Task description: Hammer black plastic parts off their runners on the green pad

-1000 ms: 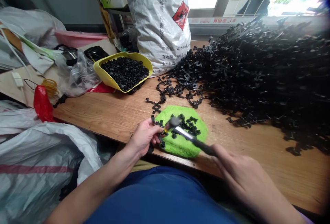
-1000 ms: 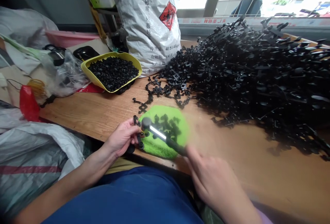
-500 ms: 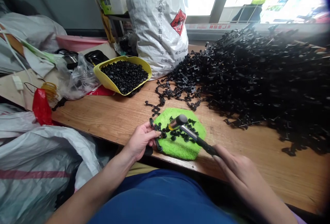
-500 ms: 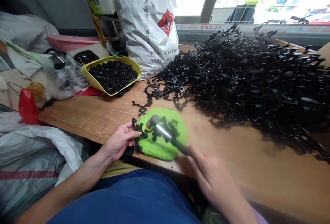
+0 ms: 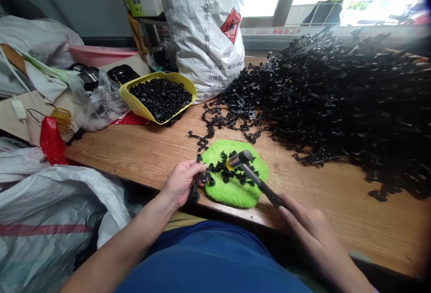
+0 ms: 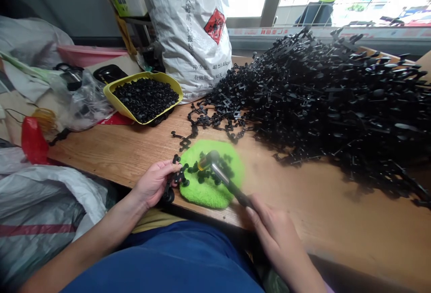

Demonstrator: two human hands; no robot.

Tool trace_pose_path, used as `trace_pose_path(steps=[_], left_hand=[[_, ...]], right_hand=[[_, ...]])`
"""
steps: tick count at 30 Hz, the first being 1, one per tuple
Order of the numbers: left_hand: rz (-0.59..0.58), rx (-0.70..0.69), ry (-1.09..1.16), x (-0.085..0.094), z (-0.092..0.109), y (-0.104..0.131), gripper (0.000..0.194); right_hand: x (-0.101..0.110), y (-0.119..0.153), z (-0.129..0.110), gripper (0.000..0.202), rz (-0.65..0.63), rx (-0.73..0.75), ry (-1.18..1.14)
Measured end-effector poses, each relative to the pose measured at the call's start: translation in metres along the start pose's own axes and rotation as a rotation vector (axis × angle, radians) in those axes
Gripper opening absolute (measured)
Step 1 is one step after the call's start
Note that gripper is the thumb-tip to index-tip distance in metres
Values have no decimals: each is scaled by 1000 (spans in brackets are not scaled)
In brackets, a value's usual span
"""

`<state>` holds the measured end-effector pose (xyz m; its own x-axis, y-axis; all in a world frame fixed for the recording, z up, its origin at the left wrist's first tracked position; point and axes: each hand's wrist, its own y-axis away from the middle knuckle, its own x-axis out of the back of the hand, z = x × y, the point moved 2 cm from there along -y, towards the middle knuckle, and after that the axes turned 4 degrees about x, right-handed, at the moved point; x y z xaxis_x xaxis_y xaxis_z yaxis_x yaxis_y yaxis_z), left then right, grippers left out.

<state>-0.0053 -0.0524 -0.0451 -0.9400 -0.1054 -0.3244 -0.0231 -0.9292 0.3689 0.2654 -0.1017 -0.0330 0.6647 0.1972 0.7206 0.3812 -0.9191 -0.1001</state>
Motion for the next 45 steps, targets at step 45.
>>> trace_pose_path(steps=[45], left_hand=[[39, -27, -99, 0, -3, -9, 16]], right_hand=[[8, -19, -11, 24, -113, 45, 31]])
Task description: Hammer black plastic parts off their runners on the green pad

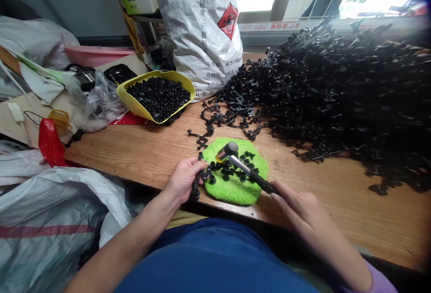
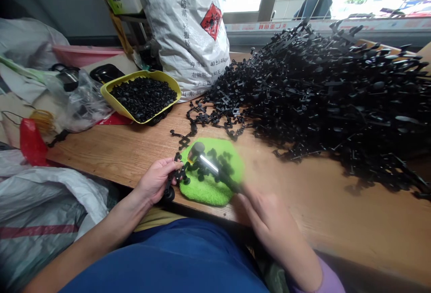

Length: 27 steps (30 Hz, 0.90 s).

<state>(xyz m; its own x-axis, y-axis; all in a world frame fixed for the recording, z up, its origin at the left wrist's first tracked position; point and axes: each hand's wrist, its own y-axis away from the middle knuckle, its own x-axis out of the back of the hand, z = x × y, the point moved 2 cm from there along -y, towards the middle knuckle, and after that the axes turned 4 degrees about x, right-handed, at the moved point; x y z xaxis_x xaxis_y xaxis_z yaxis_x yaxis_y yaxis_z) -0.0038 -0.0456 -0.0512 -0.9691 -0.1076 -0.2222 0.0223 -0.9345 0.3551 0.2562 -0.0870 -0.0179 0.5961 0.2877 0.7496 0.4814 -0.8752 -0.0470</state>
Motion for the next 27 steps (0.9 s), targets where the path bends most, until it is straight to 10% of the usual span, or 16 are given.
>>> trace_pose_path(steps=[27], left_hand=[[2, 7, -25, -2, 2, -2, 15]], right_hand=[[10, -12, -13, 19, 137, 161, 394]])
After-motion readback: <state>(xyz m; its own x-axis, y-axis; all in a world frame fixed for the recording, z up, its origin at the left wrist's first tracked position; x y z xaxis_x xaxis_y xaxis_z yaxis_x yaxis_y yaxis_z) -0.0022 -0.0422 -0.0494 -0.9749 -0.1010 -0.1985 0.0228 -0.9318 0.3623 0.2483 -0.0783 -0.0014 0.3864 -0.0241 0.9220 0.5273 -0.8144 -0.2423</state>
